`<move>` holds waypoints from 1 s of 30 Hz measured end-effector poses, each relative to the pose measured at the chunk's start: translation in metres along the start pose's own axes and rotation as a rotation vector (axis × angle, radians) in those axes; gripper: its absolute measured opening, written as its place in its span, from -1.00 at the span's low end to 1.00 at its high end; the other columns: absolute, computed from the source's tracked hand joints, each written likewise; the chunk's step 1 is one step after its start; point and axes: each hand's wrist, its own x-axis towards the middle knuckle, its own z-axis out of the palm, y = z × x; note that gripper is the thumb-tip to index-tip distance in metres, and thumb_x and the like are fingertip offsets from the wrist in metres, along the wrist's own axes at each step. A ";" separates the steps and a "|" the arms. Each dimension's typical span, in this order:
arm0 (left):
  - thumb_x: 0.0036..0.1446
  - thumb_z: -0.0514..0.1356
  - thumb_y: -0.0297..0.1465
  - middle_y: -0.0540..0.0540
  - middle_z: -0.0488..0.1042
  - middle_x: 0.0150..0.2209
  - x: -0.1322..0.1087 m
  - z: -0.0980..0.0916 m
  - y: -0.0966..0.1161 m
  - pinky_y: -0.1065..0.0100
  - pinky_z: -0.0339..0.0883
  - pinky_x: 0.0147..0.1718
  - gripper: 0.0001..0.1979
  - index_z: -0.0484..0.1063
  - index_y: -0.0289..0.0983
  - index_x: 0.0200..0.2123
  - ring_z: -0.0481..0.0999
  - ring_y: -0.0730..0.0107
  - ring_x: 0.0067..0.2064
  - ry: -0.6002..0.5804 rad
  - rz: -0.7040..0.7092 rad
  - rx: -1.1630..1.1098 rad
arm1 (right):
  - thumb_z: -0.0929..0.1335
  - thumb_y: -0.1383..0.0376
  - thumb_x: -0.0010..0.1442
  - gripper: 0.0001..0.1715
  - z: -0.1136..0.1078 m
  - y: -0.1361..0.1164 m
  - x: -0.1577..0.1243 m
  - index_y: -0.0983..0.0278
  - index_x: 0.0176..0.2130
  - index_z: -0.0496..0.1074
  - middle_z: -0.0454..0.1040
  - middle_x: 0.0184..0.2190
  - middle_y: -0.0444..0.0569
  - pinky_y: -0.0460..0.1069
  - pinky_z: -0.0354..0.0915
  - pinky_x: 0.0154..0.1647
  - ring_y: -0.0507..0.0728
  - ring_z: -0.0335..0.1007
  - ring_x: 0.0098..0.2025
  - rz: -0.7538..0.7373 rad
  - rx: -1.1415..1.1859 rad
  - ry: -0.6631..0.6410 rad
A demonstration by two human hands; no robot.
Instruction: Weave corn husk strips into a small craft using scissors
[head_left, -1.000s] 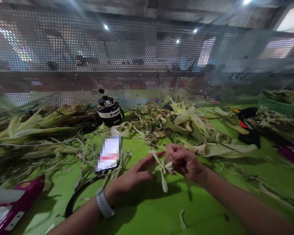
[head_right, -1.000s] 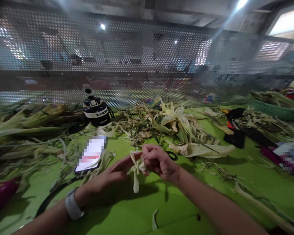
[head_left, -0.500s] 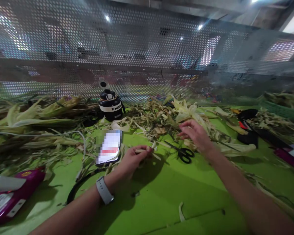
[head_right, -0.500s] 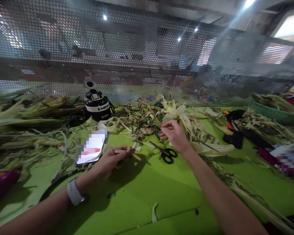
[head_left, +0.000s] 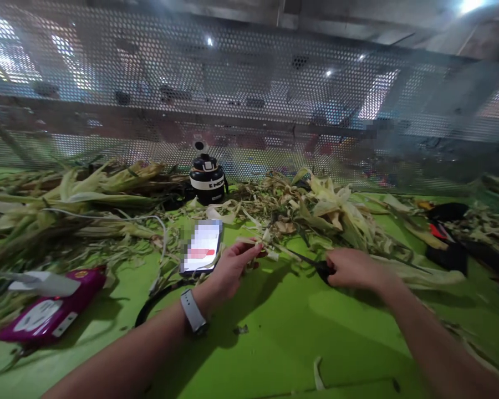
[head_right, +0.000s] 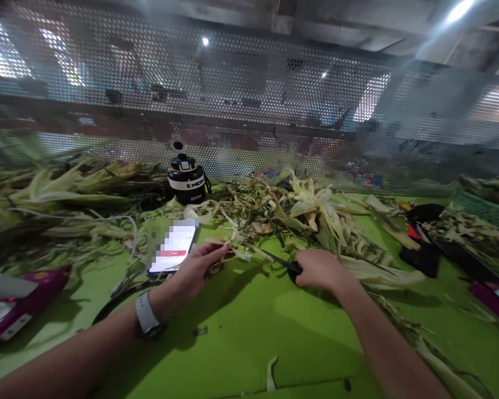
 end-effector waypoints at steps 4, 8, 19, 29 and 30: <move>-0.14 0.41 -0.30 -0.05 0.53 -0.34 0.001 0.002 0.001 0.50 0.31 -0.41 -0.75 0.50 -0.28 -0.39 0.52 0.42 -0.27 0.014 -0.014 -0.055 | 0.33 0.36 -0.12 -0.91 -0.003 0.027 -0.005 0.25 -0.49 0.29 0.36 -0.54 -0.10 -0.09 -0.01 -0.56 0.07 0.25 -0.49 -0.066 0.334 -0.045; -0.19 0.44 -0.31 -0.05 0.52 -0.35 0.001 0.005 0.001 0.52 0.31 -0.43 -0.72 0.49 -0.29 -0.41 0.51 0.44 -0.30 0.050 0.013 -0.116 | 0.39 0.25 -0.04 -0.80 -0.008 0.049 -0.007 0.27 -0.40 0.31 0.30 -0.57 -0.17 -0.12 0.06 -0.56 0.00 0.17 -0.53 -0.146 0.707 -0.122; -0.18 0.44 -0.34 -0.07 0.53 -0.33 0.001 0.005 0.001 0.51 0.34 -0.43 -0.70 0.49 -0.29 -0.35 0.52 0.46 -0.32 0.021 -0.019 -0.223 | 0.47 0.06 -0.06 -0.55 0.004 -0.011 0.006 0.27 -0.35 0.27 0.24 -0.54 -0.22 -0.12 0.10 -0.52 -0.01 0.13 -0.49 -0.261 0.916 -0.002; -0.23 0.45 -0.32 -0.04 0.51 -0.32 -0.004 0.007 0.004 0.47 0.31 -0.38 -0.67 0.48 -0.28 -0.36 0.50 0.44 -0.29 0.017 0.044 -0.163 | 0.47 0.06 -0.06 -0.57 0.004 -0.019 0.004 0.27 -0.36 0.29 0.24 -0.55 -0.22 -0.12 0.06 -0.54 0.00 0.11 -0.51 -0.261 0.779 0.003; -0.22 0.45 -0.31 -0.04 0.51 -0.32 -0.004 0.007 0.004 0.47 0.31 -0.38 -0.67 0.48 -0.28 -0.36 0.50 0.44 -0.29 0.018 0.044 -0.167 | 0.47 0.06 -0.06 -0.57 0.005 -0.020 0.004 0.26 -0.37 0.29 0.24 -0.56 -0.22 -0.12 0.05 -0.54 0.00 0.11 -0.51 -0.255 0.767 0.025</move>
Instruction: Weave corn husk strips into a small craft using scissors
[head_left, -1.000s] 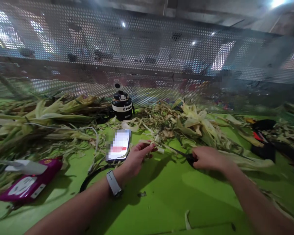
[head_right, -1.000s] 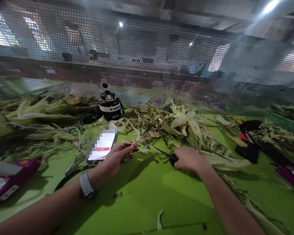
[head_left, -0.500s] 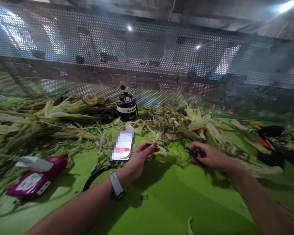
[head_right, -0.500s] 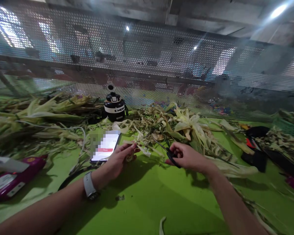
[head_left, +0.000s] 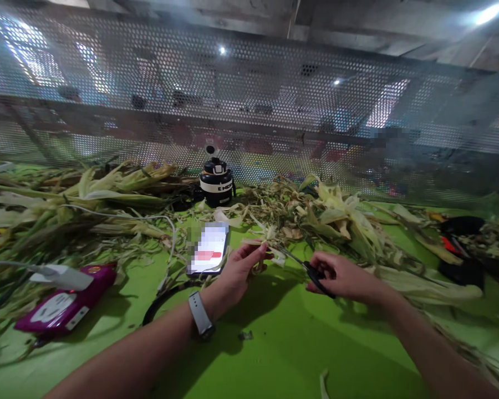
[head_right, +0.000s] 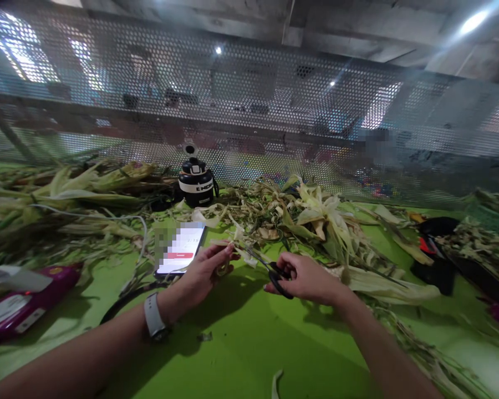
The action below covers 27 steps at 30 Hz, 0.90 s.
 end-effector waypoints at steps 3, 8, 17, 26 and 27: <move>-0.23 0.45 -0.30 -0.03 0.50 -0.33 0.000 0.001 0.000 0.48 0.31 -0.40 -0.66 0.48 -0.28 -0.36 0.49 0.46 -0.32 0.001 -0.011 -0.017 | 0.46 0.05 -0.04 -0.58 0.002 0.000 0.001 0.26 -0.37 0.28 0.26 -0.55 -0.21 -0.12 0.05 -0.55 0.00 0.12 -0.51 -0.018 -0.025 0.056; -0.29 0.47 -0.29 0.01 0.49 -0.35 -0.002 0.002 0.001 0.49 0.30 -0.43 -0.62 0.49 -0.26 -0.36 0.48 0.50 -0.36 0.008 -0.030 -0.019 | 0.44 0.07 -0.02 -0.63 0.005 -0.004 -0.001 0.25 -0.37 0.29 0.26 -0.56 -0.21 -0.11 0.02 -0.55 0.01 0.12 -0.52 -0.058 -0.122 0.122; -0.25 0.46 -0.29 0.00 0.50 -0.33 -0.001 0.000 -0.001 0.47 0.31 -0.40 -0.64 0.48 -0.25 -0.34 0.49 0.48 -0.33 -0.013 -0.013 -0.009 | 0.42 0.10 -0.01 -0.67 0.001 -0.005 -0.002 0.24 -0.36 0.29 0.30 -0.56 -0.20 -0.10 0.01 -0.53 0.02 0.15 -0.53 -0.049 -0.229 0.175; -0.26 0.46 -0.30 -0.01 0.50 -0.34 -0.005 0.003 -0.001 0.50 0.31 -0.42 -0.64 0.49 -0.26 -0.34 0.48 0.48 -0.34 -0.054 -0.026 -0.003 | 0.41 0.05 0.01 -0.64 0.005 -0.009 -0.002 0.25 -0.34 0.31 0.33 -0.54 -0.18 -0.10 0.03 -0.53 0.02 0.17 -0.52 -0.103 -0.284 0.196; -0.26 0.47 -0.30 -0.01 0.50 -0.35 -0.005 0.003 -0.001 0.50 0.31 -0.43 -0.64 0.49 -0.26 -0.35 0.48 0.48 -0.35 -0.056 -0.024 -0.001 | 0.41 0.04 0.02 -0.63 0.005 -0.009 -0.002 0.26 -0.33 0.31 0.34 -0.54 -0.18 -0.10 0.03 -0.53 0.02 0.17 -0.52 -0.116 -0.295 0.203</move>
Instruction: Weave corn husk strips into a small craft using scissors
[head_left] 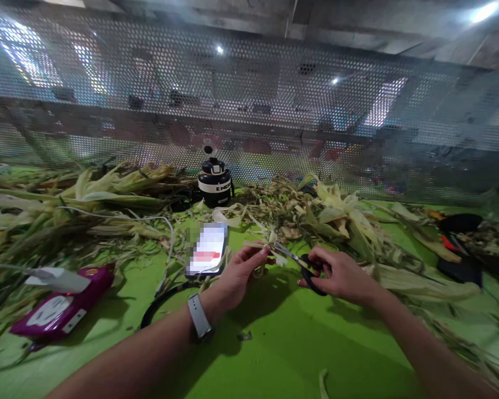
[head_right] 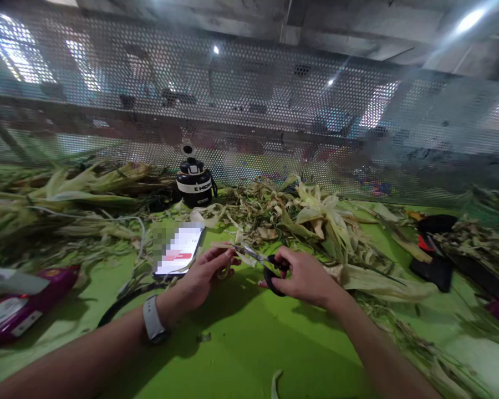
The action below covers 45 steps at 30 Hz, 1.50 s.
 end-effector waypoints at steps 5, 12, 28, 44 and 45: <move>-0.23 0.45 -0.30 -0.01 0.52 -0.37 0.001 0.000 -0.001 0.48 0.30 -0.40 -0.68 0.51 -0.27 -0.37 0.48 0.47 -0.35 -0.023 0.002 0.013 | 0.40 0.00 0.02 -0.58 0.001 0.001 -0.001 0.27 -0.31 0.33 0.34 -0.54 -0.16 -0.09 0.06 -0.50 0.04 0.20 -0.51 -0.014 -0.053 0.055; -0.13 0.41 -0.30 0.01 0.49 -0.40 0.002 -0.005 -0.004 0.49 0.22 -0.40 -0.76 0.53 -0.27 -0.37 0.43 0.52 -0.37 -0.110 0.025 0.131 | 0.41 -0.05 0.01 -0.53 0.001 0.005 0.001 0.28 -0.31 0.35 0.37 -0.51 -0.14 -0.09 0.08 -0.48 0.04 0.23 -0.50 -0.057 -0.071 0.053; -0.09 0.38 -0.27 0.00 0.48 -0.41 0.003 -0.005 -0.005 0.43 0.20 -0.33 -0.76 0.51 -0.28 -0.36 0.39 0.49 -0.36 -0.147 0.088 0.226 | 0.40 0.01 0.04 -0.61 0.000 0.008 0.001 0.27 -0.38 0.31 0.37 -0.56 -0.16 -0.09 0.04 -0.49 0.04 0.25 -0.53 -0.063 -0.108 0.017; -0.13 0.39 -0.23 -0.02 0.50 -0.37 0.009 -0.010 0.005 0.47 0.25 -0.34 -0.72 0.54 -0.27 -0.36 0.40 0.51 -0.36 -0.123 0.100 0.242 | 0.46 0.04 -0.04 -0.55 -0.005 0.014 0.003 0.27 -0.47 0.22 0.18 -0.59 -0.24 -0.13 0.03 -0.56 -0.03 0.08 -0.54 0.099 0.466 -0.120; -0.13 0.39 -0.23 -0.01 0.49 -0.38 0.009 -0.010 0.005 0.48 0.26 -0.34 -0.72 0.53 -0.27 -0.37 0.40 0.52 -0.37 -0.115 0.093 0.227 | 0.46 0.04 -0.05 -0.54 -0.005 0.015 0.003 0.28 -0.47 0.22 0.18 -0.58 -0.24 -0.13 0.02 -0.56 -0.04 0.08 -0.54 0.109 0.478 -0.134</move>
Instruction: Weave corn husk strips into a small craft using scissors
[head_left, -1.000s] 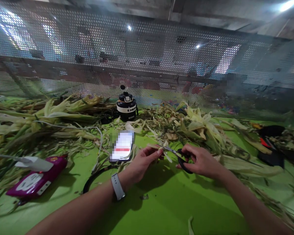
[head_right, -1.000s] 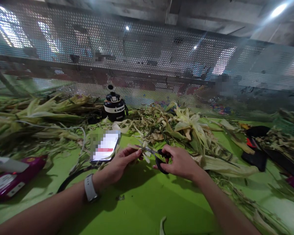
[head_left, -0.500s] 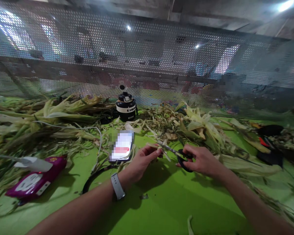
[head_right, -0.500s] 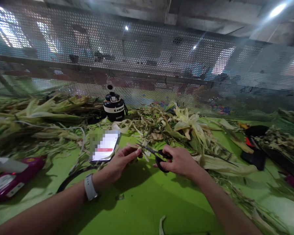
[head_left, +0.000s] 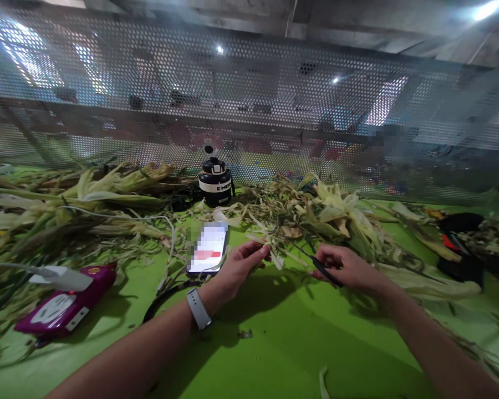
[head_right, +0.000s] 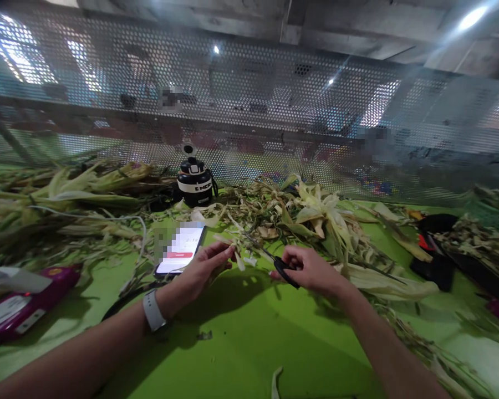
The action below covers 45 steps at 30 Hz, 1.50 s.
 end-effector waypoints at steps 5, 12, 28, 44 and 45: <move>-0.13 0.40 -0.28 0.00 0.50 -0.37 0.001 0.000 -0.001 0.49 0.28 -0.32 -0.76 0.54 -0.26 -0.37 0.41 0.54 -0.37 0.009 -0.003 -0.070 | 0.47 0.05 -0.04 -0.55 -0.001 0.004 0.001 0.29 -0.46 0.23 0.20 -0.58 -0.24 -0.13 0.02 -0.55 -0.04 0.09 -0.53 0.000 0.000 -0.029; -0.11 0.40 -0.30 -0.02 0.53 -0.35 -0.002 0.001 -0.002 0.48 0.29 -0.32 -0.77 0.57 -0.27 -0.34 0.42 0.53 -0.37 -0.048 -0.007 -0.074 | 0.47 0.02 -0.07 -0.52 0.004 0.003 0.001 0.28 -0.45 0.24 0.22 -0.57 -0.22 -0.14 0.04 -0.54 -0.03 0.12 -0.53 0.003 0.035 -0.070; -0.20 0.43 -0.43 -0.02 0.53 -0.40 -0.008 0.009 0.003 0.52 0.33 -0.36 -0.79 0.56 -0.31 -0.40 0.45 0.54 -0.41 -0.018 -0.177 -0.291 | 0.48 0.04 -0.07 -0.53 0.018 0.002 0.004 0.29 -0.44 0.25 0.22 -0.58 -0.23 -0.14 0.02 -0.55 -0.04 0.09 -0.54 -0.018 0.066 -0.070; -0.21 0.44 -0.42 0.00 0.52 -0.47 -0.005 0.003 0.003 0.53 0.28 -0.46 -0.75 0.53 -0.31 -0.39 0.46 0.54 -0.46 -0.015 -0.221 -0.340 | 0.52 -0.01 -0.18 -0.47 0.019 -0.001 0.003 0.29 -0.49 0.26 0.27 -0.64 -0.25 -0.15 0.15 -0.60 -0.06 0.17 -0.61 0.035 0.262 -0.033; -0.21 0.44 -0.41 0.00 0.52 -0.47 -0.004 0.002 0.004 0.52 0.29 -0.44 -0.74 0.52 -0.32 -0.38 0.46 0.54 -0.45 -0.010 -0.210 -0.343 | 0.52 0.00 -0.18 -0.47 0.017 0.000 0.002 0.28 -0.48 0.26 0.29 -0.63 -0.24 -0.14 0.17 -0.60 -0.06 0.19 -0.61 0.035 0.270 -0.043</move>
